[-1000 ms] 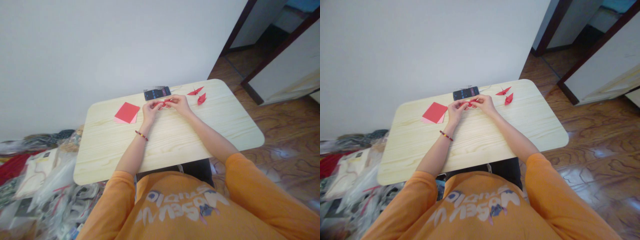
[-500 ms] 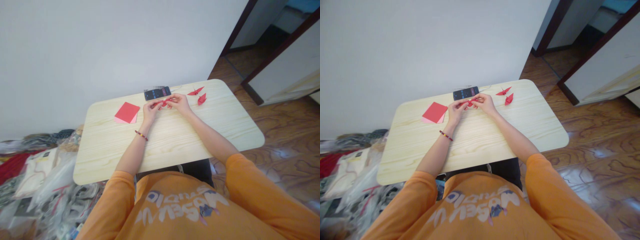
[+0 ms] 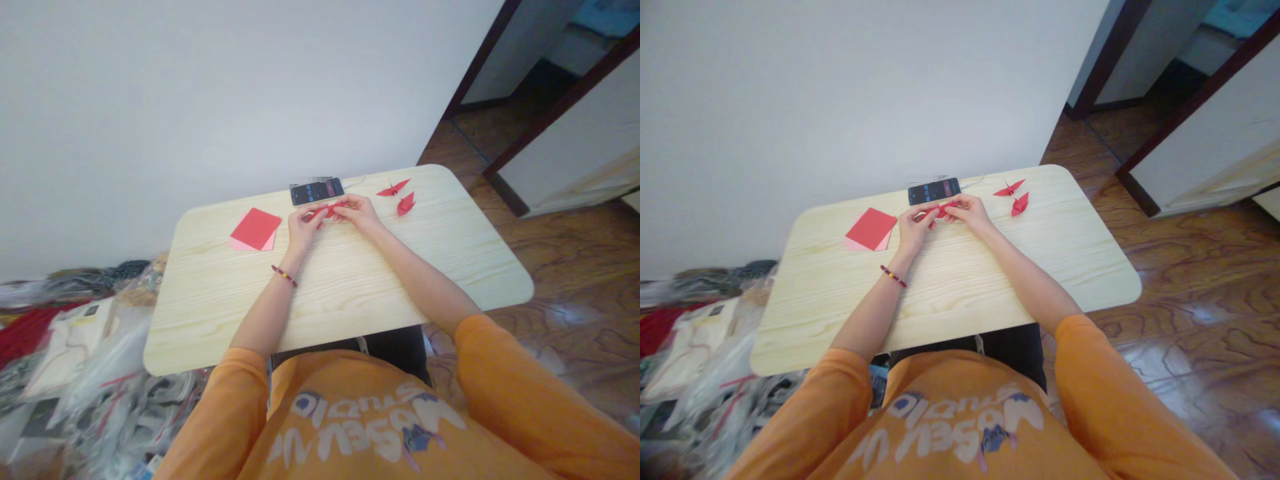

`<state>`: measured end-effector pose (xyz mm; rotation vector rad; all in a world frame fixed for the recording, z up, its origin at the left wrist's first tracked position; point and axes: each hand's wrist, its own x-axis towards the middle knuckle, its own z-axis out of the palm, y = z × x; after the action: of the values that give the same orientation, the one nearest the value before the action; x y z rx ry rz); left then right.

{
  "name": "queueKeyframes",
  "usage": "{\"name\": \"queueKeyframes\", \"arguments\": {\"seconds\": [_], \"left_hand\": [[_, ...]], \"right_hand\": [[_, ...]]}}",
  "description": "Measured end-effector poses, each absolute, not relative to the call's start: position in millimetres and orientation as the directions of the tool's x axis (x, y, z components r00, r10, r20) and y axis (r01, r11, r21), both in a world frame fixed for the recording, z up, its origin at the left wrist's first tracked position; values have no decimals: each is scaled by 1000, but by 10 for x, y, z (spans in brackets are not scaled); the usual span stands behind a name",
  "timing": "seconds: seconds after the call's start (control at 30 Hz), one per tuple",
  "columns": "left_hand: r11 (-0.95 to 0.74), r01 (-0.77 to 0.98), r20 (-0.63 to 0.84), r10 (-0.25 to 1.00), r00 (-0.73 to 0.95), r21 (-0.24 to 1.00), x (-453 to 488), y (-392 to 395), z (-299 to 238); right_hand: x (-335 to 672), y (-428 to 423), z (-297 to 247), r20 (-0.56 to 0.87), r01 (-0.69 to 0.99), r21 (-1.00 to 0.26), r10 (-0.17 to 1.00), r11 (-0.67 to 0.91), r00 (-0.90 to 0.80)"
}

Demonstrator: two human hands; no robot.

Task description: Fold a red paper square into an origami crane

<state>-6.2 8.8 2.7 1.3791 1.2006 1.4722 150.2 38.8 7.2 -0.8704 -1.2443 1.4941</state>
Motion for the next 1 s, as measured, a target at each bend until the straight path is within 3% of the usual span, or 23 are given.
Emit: {"name": "queueKeyframes", "arguments": {"seconds": [0.17, 0.37, 0.63, 1.0], "left_hand": [[-394, 342, 466, 869, -163, 853, -88, 77, 18], [-411, 544, 553, 824, -122, 732, -91, 40, 66], [-456, 344, 522, 843, -127, 821, -59, 51, 28], [-403, 371, 471, 875, -114, 837, -74, 54, 29]], "right_hand": [[1500, 402, 29, 70, -241, -970, 960, 3, -270], [1495, 380, 55, 83, -246, -969, 960, 16, -266], [1475, 377, 40, 77, -242, -970, 958, 8, -278], [1482, 370, 18, 86, -213, -977, 959, 28, -272]]}}
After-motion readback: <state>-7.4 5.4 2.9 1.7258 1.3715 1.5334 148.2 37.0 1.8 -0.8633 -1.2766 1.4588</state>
